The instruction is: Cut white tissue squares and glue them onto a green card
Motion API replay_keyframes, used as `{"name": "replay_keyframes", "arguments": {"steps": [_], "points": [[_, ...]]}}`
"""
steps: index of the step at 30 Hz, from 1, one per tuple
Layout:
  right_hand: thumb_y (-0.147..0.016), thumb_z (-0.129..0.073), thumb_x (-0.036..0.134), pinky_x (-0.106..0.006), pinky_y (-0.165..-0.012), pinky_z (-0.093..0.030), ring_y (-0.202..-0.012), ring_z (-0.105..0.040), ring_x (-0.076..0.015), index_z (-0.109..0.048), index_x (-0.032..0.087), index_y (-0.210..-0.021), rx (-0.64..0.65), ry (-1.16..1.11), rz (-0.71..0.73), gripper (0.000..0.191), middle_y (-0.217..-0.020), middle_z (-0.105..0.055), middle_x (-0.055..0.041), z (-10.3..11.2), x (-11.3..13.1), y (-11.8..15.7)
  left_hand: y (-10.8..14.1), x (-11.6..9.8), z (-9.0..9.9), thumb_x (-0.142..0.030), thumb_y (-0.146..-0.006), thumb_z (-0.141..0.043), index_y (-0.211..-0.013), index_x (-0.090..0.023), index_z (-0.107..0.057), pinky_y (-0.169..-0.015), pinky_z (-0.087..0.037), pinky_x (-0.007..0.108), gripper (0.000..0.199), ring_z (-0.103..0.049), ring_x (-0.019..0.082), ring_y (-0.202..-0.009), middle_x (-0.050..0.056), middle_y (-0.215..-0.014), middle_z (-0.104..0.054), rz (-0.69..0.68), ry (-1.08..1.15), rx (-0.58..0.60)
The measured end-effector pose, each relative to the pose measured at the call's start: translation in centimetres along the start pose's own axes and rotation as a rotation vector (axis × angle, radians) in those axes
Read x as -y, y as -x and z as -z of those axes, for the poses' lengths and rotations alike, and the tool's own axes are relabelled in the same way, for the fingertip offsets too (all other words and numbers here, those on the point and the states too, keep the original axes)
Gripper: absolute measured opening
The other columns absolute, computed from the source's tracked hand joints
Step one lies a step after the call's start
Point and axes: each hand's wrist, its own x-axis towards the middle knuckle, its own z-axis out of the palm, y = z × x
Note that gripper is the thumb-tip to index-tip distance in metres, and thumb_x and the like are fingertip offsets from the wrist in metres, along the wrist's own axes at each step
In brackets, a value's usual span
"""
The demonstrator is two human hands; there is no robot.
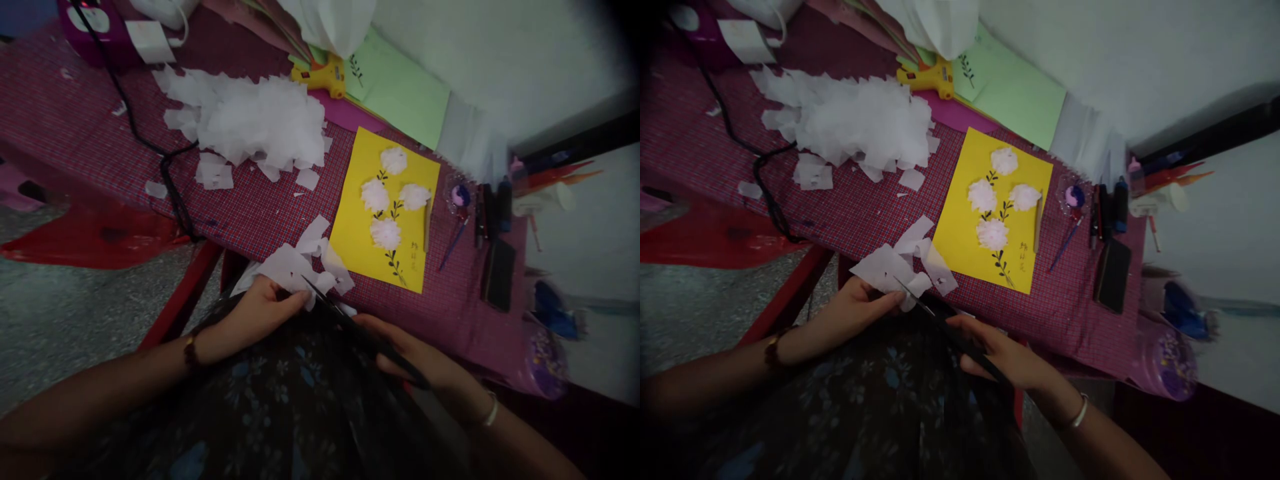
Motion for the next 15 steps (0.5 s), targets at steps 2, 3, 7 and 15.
{"name": "replay_keyframes", "arguments": {"steps": [2,3,7,15], "points": [[-0.079,-0.063,0.069,-0.045,-0.096,-0.046,-0.112,-0.056,-0.0304,-0.051,0.019,-0.135,-0.017,-0.008,-0.016,0.075,-0.116,-0.062,-0.0108,-0.1,-0.1,0.0,0.0,0.0,0.0,-0.033,-0.080,-0.065,-0.091,-0.018,-0.072,-0.065,-0.051,0.024,0.021,-0.065,0.016,-0.072,0.001,-0.085,-0.074,0.004,0.016,-0.001],[-0.079,-0.064,0.068,-0.044,-0.095,-0.046,-0.111,-0.057,-0.0298,-0.052,0.019,-0.135,-0.025,-0.011,-0.020,0.075,-0.114,-0.062,-0.0105,-0.1,-0.2,-0.1,0.0,0.0,0.0,-0.033,-0.080,-0.065,-0.093,-0.018,-0.071,-0.063,-0.050,0.023,0.021,-0.064,0.015,-0.070,0.001,-0.085,-0.074,0.007,0.027,-0.006],[-0.080,-0.066,0.064,-0.041,-0.093,-0.046,-0.107,-0.058,-0.0271,-0.053,0.019,-0.130,-0.032,-0.031,-0.003,0.068,-0.110,-0.062,-0.0085,-0.2,-0.7,-0.4,0.0,-0.4,-0.1,-0.031,-0.078,-0.066,-0.091,-0.017,-0.069,-0.058,-0.048,0.022,0.019,-0.059,0.012,-0.061,-0.001,-0.076,-0.070,0.019,0.066,-0.001],[-0.080,-0.071,0.054,-0.030,-0.076,-0.048,-0.090,-0.058,-0.0200,-0.059,0.020,-0.123,-0.088,0.031,-0.027,0.056,-0.102,-0.063,-0.0043,-0.2,-1.2,-0.7,0.3,-0.2,0.5,-0.035,-0.077,-0.069,-0.082,-0.018,-0.067,-0.064,-0.050,0.027,0.018,-0.061,0.016,-0.069,0.001,-0.077,-0.068,0.047,0.061,-0.008]]}}
